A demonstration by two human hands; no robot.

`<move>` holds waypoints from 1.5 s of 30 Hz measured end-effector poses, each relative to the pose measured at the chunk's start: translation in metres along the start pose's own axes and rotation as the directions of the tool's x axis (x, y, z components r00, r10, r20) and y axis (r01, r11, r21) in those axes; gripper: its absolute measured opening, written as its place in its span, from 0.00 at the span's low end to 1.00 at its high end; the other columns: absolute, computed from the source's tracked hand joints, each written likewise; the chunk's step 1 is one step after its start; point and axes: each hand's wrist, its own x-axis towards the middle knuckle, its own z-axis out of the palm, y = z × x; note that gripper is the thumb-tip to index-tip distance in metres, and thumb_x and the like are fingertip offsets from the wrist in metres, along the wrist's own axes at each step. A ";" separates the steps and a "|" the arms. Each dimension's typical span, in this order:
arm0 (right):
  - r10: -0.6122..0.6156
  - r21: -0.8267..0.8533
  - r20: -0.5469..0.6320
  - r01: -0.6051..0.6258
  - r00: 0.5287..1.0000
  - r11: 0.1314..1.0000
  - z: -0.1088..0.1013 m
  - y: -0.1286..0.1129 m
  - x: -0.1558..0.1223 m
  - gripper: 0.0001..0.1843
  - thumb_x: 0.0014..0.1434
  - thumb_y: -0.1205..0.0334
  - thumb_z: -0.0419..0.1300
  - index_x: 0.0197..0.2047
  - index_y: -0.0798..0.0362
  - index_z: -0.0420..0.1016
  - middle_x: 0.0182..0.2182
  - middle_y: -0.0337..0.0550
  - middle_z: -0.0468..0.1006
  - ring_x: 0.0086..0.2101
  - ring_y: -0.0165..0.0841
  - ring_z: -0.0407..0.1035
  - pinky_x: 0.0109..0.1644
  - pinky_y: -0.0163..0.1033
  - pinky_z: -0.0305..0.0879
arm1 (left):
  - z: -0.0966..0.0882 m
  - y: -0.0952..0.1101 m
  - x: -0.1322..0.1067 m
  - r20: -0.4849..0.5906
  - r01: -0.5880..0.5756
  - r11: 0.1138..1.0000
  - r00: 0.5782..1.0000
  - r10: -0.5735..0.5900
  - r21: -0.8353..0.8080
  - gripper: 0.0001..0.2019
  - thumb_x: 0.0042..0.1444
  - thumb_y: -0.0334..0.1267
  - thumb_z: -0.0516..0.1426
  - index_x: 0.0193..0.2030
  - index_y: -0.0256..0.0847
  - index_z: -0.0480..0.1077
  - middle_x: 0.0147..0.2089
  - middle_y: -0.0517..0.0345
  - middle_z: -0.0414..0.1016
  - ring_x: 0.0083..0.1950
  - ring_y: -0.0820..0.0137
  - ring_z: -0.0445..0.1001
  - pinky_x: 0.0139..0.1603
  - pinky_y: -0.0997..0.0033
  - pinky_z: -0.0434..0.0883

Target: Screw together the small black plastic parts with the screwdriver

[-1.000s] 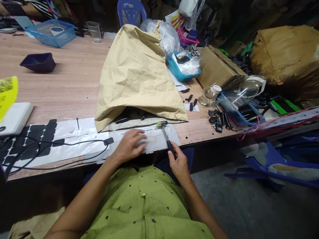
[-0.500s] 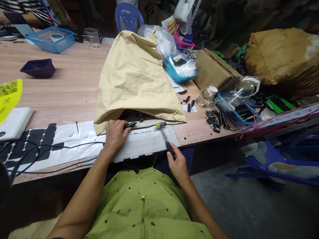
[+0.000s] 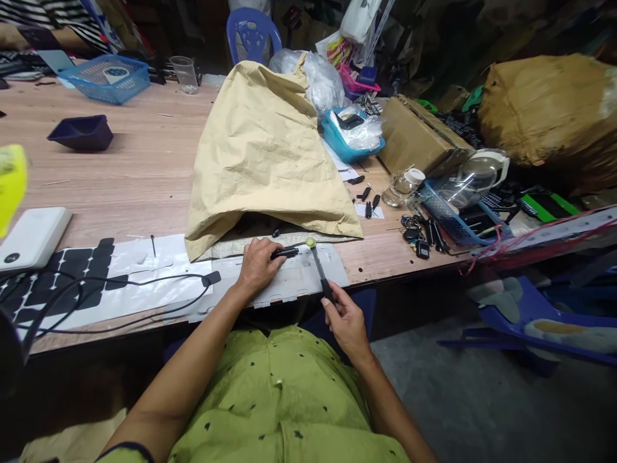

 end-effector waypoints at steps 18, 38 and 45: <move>0.158 0.181 0.193 -0.193 0.968 0.964 0.007 -0.030 -0.008 0.30 0.56 0.46 0.64 0.58 0.52 0.79 0.25 0.37 0.76 0.17 0.24 0.61 0.16 0.30 0.56 | 0.001 0.004 0.000 -0.003 0.024 1.000 1.000 -0.024 -0.006 0.06 0.60 0.39 0.62 0.44 0.49 0.78 0.41 0.55 0.76 0.48 0.58 0.68 0.51 0.57 0.64; -0.068 -0.230 -0.081 0.047 0.994 0.972 -0.011 -0.002 0.007 0.24 0.60 0.56 0.57 0.56 0.53 0.80 0.50 0.53 0.82 0.46 0.40 0.76 0.47 0.44 0.75 | 0.002 0.004 -0.003 0.005 -0.004 1.000 1.000 0.004 0.012 0.10 0.67 0.42 0.55 0.45 0.46 0.77 0.41 0.54 0.75 0.48 0.58 0.67 0.52 0.56 0.64; -0.063 -0.231 -0.029 0.055 0.998 0.971 -0.010 0.001 0.010 0.25 0.61 0.58 0.56 0.59 0.52 0.78 0.52 0.51 0.82 0.47 0.40 0.77 0.53 0.46 0.75 | -0.004 0.003 -0.002 0.058 -0.028 0.999 0.998 0.029 -0.019 0.17 0.70 0.44 0.50 0.39 0.43 0.78 0.41 0.52 0.74 0.47 0.59 0.66 0.52 0.54 0.63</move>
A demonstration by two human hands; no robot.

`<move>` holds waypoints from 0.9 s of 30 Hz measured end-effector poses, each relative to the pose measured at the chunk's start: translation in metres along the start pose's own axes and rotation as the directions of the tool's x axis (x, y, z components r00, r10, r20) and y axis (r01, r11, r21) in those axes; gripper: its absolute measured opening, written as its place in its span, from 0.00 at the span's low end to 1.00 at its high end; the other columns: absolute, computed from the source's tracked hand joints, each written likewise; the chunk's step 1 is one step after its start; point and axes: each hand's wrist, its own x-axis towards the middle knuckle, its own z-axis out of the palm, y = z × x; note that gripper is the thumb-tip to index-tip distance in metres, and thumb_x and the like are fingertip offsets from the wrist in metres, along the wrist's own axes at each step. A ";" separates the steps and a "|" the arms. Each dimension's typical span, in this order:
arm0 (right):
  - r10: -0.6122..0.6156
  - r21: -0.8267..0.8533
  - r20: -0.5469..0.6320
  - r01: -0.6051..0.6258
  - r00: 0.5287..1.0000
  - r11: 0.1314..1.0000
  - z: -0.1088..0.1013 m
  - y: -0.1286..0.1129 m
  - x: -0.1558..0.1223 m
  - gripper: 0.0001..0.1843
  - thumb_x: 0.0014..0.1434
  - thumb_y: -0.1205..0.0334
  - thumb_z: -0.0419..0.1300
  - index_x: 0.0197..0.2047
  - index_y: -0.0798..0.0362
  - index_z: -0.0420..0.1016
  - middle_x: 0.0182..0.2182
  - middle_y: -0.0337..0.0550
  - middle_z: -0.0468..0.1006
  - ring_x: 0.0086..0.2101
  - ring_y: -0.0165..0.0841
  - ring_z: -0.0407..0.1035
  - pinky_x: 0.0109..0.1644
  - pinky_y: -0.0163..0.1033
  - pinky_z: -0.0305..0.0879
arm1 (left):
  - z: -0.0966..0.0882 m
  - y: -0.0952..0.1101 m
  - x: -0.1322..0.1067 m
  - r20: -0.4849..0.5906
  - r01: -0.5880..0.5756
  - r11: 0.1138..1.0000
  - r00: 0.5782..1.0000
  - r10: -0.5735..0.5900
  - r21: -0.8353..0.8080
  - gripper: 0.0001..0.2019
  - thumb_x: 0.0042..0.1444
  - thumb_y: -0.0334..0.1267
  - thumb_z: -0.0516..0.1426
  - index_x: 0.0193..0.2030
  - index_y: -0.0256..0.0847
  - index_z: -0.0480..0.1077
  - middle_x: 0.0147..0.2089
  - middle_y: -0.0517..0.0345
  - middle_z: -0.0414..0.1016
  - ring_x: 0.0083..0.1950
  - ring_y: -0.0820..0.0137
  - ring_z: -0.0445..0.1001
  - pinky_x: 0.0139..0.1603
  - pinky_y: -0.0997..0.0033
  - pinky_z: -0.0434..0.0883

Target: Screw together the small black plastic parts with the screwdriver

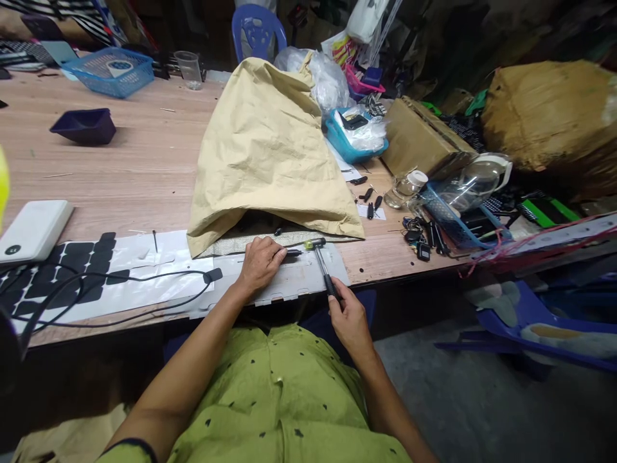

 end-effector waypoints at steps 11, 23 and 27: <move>-0.044 -0.025 -0.011 0.044 0.999 0.999 0.002 0.004 0.001 0.24 0.61 0.59 0.56 0.59 0.53 0.78 0.55 0.51 0.81 0.54 0.41 0.75 0.62 0.48 0.71 | -0.008 0.016 -0.059 0.305 -0.430 0.888 0.834 0.459 -0.162 0.10 0.66 0.43 0.57 0.41 0.44 0.78 0.63 0.48 0.69 0.64 0.54 0.63 0.66 0.49 0.62; -0.051 -0.015 -0.028 0.051 0.998 0.999 0.005 0.007 0.002 0.25 0.60 0.59 0.55 0.59 0.52 0.79 0.54 0.51 0.81 0.54 0.42 0.76 0.61 0.48 0.72 | -0.016 0.019 0.018 -0.104 0.190 0.981 0.977 -0.184 0.048 0.14 0.64 0.43 0.56 0.52 0.41 0.75 0.43 0.50 0.77 0.46 0.59 0.76 0.44 0.62 0.72; -0.034 -0.013 -0.032 0.033 0.999 0.999 0.005 0.008 0.002 0.25 0.59 0.59 0.56 0.58 0.53 0.79 0.55 0.51 0.81 0.55 0.43 0.75 0.62 0.48 0.72 | -0.018 0.025 0.046 -0.079 0.343 0.917 0.939 -0.333 0.204 0.13 0.65 0.44 0.55 0.45 0.41 0.77 0.45 0.47 0.77 0.48 0.54 0.77 0.41 0.62 0.71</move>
